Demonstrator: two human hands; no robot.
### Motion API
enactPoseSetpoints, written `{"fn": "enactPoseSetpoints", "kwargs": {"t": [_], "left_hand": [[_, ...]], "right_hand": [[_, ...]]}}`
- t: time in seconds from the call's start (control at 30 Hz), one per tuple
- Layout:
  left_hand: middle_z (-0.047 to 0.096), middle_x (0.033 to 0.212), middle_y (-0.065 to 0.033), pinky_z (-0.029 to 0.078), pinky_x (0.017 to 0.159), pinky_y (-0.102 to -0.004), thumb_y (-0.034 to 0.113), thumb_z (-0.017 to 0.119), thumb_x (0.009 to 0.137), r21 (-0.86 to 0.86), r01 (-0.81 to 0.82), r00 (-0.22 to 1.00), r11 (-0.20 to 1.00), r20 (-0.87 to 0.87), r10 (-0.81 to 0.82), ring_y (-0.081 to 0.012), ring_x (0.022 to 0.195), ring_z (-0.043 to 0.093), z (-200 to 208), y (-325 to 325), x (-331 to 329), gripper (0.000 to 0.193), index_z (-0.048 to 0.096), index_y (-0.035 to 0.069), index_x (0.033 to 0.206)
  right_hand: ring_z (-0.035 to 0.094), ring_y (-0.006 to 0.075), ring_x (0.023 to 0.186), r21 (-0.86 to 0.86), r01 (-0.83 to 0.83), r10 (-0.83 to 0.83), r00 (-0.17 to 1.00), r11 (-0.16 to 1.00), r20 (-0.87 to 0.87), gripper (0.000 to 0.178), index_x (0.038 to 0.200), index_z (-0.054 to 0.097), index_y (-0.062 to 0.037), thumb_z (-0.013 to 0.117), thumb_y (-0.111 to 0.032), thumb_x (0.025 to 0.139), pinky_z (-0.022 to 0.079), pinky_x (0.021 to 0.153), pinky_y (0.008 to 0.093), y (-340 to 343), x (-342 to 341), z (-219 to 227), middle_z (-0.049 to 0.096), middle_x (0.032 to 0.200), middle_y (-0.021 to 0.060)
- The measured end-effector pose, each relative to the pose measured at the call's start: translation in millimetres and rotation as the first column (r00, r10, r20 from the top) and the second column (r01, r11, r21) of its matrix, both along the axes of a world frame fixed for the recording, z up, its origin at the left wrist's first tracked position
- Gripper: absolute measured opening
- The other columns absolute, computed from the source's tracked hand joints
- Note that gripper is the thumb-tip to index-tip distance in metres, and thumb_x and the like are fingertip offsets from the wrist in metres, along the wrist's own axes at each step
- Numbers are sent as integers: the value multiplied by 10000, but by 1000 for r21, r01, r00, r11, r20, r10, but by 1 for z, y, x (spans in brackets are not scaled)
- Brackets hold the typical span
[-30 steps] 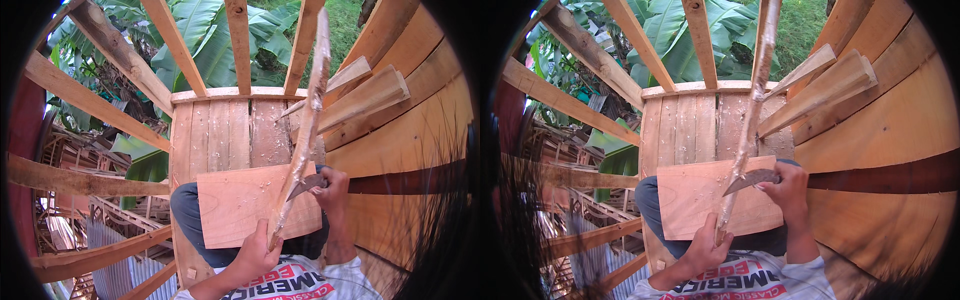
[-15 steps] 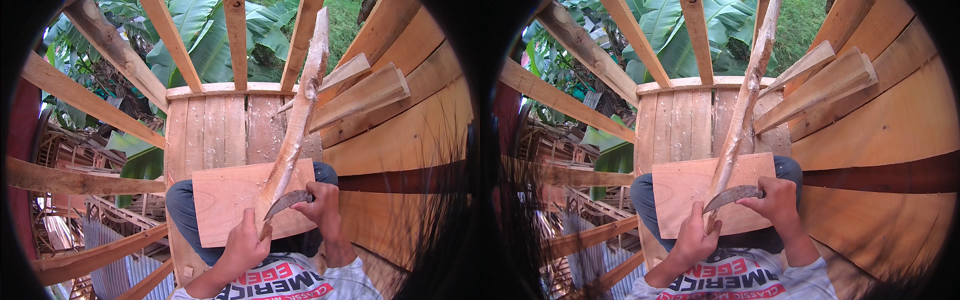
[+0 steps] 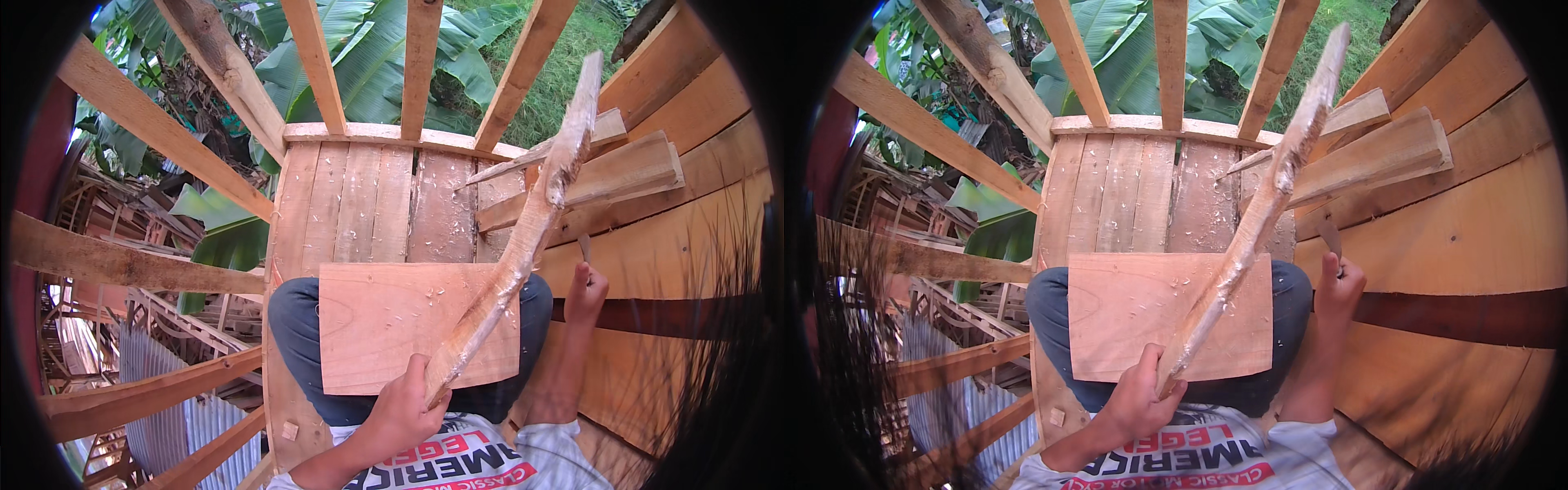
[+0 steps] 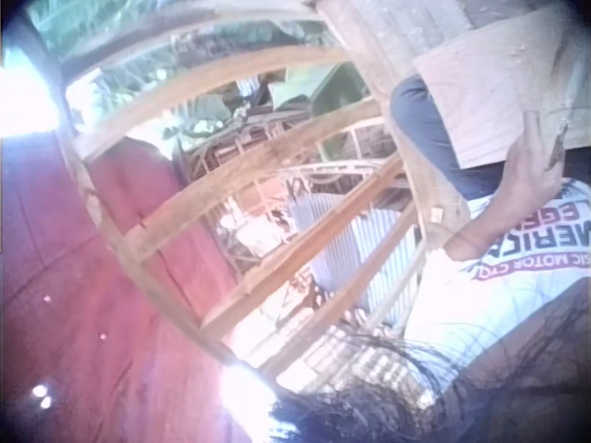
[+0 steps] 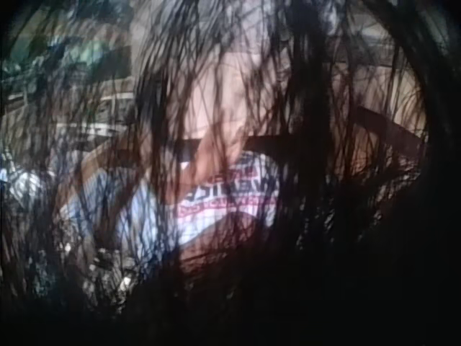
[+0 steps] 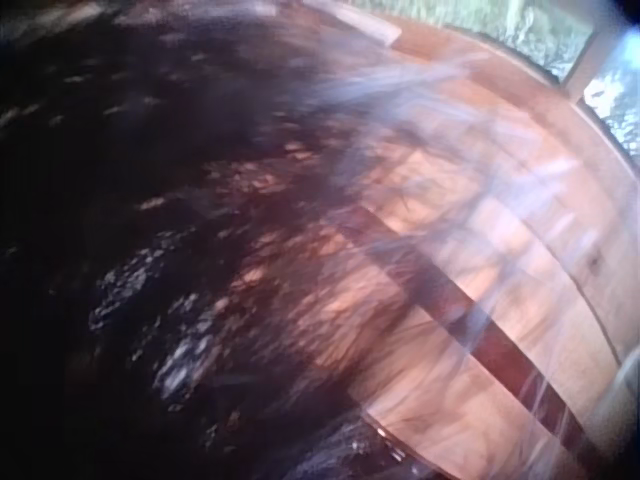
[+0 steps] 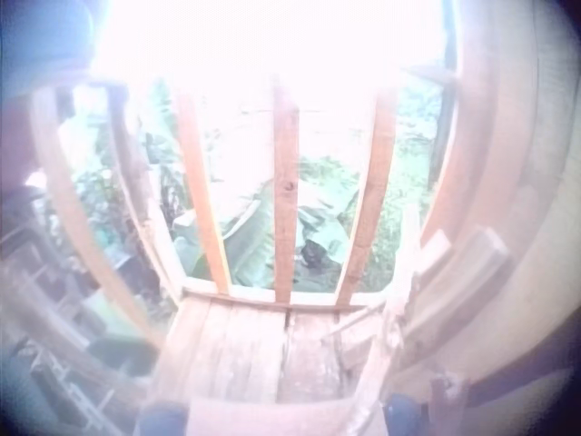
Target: The person is sitting cross-legged on a wooden platform, using a curved knife to shave and shape a long piece of wood. They hold the wood against a flat board on their lap and repeatedly scrape the surface to remove thin layers.
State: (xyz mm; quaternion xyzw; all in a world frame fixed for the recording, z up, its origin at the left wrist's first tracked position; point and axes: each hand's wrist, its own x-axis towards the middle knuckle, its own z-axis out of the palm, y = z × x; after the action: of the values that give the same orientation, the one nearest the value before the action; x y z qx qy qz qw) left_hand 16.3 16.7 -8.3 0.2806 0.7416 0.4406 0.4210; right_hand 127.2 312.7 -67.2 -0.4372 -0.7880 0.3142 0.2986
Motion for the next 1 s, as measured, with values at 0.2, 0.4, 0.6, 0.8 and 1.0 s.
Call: {"fn": "enactPoseSetpoints", "kwargs": {"t": [0.2,0.4,0.6,0.8,1.0], "left_hand": [[565,672,-291,449,599,-494,178,591,869,-26,-50,997,998,50,51,-480,674,590,-5,11,-13,339,374,-33,1024],[569,691,-301,451,613,-492,161,586,869,-60,58,998,997,10,-58,-474,680,595,-5,8,3,342,374,-45,1041],[566,703,-310,452,624,-490,145,580,870,5,24,997,1000,77,-25,-474,682,595,1,13,0,348,375,-50,1073],[575,736,-302,454,632,-466,158,589,872,41,-11,993,999,116,6,-458,690,600,-13,8,1,373,379,-50,1099],[588,756,-295,459,653,-445,178,595,874,-48,95,971,994,223,-82,-451,732,610,-4,12,-1,403,383,-42,1138]], "right_hand": [[460,259,422,30,-393,383,910,919,158,800,548,443,-4,537,-782,710,348,433,365,-76,-9,15,384,465,112],[462,278,415,193,-342,307,933,920,189,879,533,410,-14,509,-886,582,341,410,360,-65,-22,12,375,462,110],[499,304,430,236,-296,262,951,926,165,767,534,466,-50,640,-798,542,392,418,365,-56,-28,14,433,455,83],[496,308,444,150,-413,387,905,898,177,733,538,448,-56,648,-758,602,395,439,374,-85,-28,7,437,481,102],[521,328,459,127,-185,172,979,975,105,715,547,470,-53,612,-743,669,400,451,392,-45,-27,10,445,483,115]]}}
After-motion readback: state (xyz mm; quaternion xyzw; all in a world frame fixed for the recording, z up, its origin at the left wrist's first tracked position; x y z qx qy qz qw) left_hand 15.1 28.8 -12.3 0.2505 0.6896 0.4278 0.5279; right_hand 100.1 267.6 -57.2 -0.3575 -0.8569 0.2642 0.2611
